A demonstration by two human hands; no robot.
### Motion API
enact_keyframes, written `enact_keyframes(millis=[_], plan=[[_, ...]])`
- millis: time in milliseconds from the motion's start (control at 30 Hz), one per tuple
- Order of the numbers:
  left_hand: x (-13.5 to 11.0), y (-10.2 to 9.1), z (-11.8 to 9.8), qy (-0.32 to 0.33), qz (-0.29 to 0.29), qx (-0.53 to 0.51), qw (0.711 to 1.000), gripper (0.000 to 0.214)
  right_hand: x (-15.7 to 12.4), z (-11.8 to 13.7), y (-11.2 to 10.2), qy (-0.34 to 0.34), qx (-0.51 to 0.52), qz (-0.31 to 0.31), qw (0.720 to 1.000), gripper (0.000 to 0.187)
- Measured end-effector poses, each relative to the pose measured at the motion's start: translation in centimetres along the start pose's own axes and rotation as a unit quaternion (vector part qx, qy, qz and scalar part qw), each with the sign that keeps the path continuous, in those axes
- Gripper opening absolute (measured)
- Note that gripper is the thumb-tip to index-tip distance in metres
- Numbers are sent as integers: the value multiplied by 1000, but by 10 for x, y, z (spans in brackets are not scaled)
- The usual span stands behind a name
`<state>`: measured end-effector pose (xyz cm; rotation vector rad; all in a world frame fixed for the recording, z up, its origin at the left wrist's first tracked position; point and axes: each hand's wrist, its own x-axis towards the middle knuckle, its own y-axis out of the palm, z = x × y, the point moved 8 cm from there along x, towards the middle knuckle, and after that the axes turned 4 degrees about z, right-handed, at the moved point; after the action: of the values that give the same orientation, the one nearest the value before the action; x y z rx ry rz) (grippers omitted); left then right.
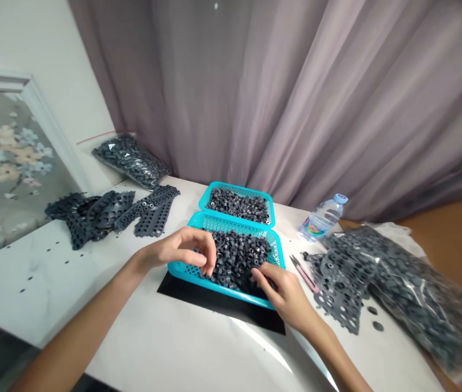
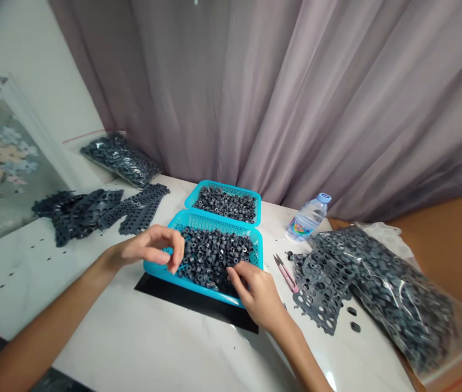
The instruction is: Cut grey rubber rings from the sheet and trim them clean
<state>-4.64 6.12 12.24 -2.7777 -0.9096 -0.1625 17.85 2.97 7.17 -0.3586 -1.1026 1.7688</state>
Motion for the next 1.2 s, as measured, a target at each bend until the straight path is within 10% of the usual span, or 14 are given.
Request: enact_keyframes(millis=[167, 833, 1200], plan=[[-6, 21, -6, 9, 123, -116, 986, 37, 0, -2, 2, 4, -2, 4, 1000, 47], [-4, -65, 45, 43, -238, -97, 966, 23, 0, 7, 1, 0, -8, -18, 1000, 53], [-4, -36, 30, -4, -97, -93, 991, 38, -1, 1, 4, 5, -16, -1, 1000, 49]])
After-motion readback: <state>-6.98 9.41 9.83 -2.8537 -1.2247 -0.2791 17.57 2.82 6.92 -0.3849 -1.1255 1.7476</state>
